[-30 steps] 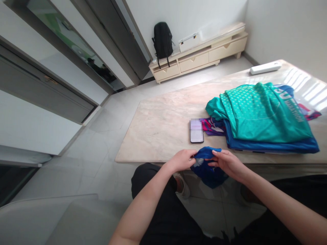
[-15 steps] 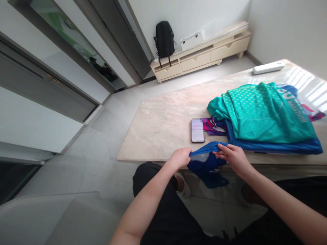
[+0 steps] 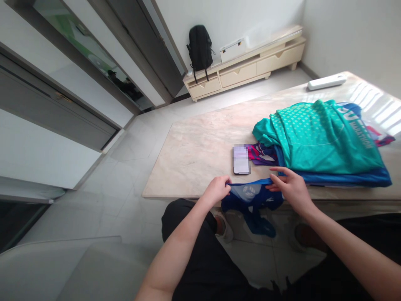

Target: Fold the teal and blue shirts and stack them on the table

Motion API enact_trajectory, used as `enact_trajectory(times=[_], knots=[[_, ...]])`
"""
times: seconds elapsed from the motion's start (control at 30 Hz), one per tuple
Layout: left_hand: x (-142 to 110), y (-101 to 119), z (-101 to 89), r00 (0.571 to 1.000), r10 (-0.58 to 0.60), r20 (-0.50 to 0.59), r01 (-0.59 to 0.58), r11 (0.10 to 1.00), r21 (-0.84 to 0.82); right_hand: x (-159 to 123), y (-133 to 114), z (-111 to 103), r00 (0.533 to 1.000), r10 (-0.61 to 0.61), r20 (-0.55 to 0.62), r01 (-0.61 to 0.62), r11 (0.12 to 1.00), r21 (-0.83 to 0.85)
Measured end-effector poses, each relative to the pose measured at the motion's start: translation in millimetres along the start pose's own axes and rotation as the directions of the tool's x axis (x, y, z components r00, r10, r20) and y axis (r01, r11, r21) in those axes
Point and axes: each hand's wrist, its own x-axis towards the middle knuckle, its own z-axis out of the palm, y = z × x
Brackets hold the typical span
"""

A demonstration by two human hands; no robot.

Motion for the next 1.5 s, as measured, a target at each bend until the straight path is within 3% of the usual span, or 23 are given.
enact_trajectory(times=[0.23,0.4,0.6,0.7,0.87,0.97,1.0,1.03,1.07,1.13,1.2,1.3,1.4,1.5], knots=[[3,-9,-5.2,0.998,0.061,-0.027,-0.062,0.997,-0.049,4,2,0,0.995,-0.029,0.092,0.028,1.0,0.01],[4,-9,-5.5,0.999,0.041,-0.024,-0.04,0.999,0.014,6,9,-6,0.991,-0.109,0.084,0.121,0.98,-0.158],[1,-9,-12.7,0.999,-0.026,0.026,0.024,0.998,0.051,3,9,-13,0.969,-0.249,0.01,0.228,0.871,-0.435],[-6,-7,-19.4,0.997,-0.054,0.059,0.053,0.998,0.016,0,2,-12,0.921,-0.39,0.026,0.343,0.773,-0.533],[-43,5,-37.5,0.996,-0.081,-0.021,0.081,0.997,-0.006,-17,-12,-13,0.808,-0.57,0.148,0.551,0.64,-0.536],[-89,21,-41.5,0.981,-0.023,-0.194,0.025,1.0,0.003,-46,-23,-20,0.801,-0.588,0.111,0.551,0.652,-0.522],[-106,28,-39.4,0.951,0.041,-0.308,-0.041,0.999,0.008,-61,-28,-22,0.801,-0.594,0.066,0.533,0.66,-0.529],[-124,35,-35.5,0.89,0.12,-0.439,-0.125,0.992,0.018,-76,-35,-23,0.79,-0.612,0.019,0.525,0.662,-0.535],[-140,43,-30.1,0.799,0.193,-0.57,-0.216,0.976,0.029,-93,-41,-24,0.762,-0.647,-0.03,0.535,0.655,-0.533],[-168,58,-15.9,0.59,0.279,-0.758,-0.373,0.926,0.05,-127,-56,-23,0.659,-0.739,-0.14,0.59,0.624,-0.513],[-185,70,-1.4,0.451,0.287,-0.845,-0.466,0.883,0.051,-153,-71,-21,0.55,-0.797,-0.248,0.623,0.589,-0.515],[-194,75,11.7,0.372,0.265,-0.889,-0.501,0.864,0.048,-170,-88,-24,0.446,-0.86,-0.249,0.61,0.496,-0.618],[-190,65,8.8,0.32,0.293,-0.901,-0.476,0.872,0.114,-163,-100,-40,0.4,-0.916,0.007,0.607,0.26,-0.751],[-185,52,-4.3,0.288,0.394,-0.873,-0.446,0.862,0.242,-148,-109,-62,0.423,-0.856,0.297,0.674,0.078,-0.734]])
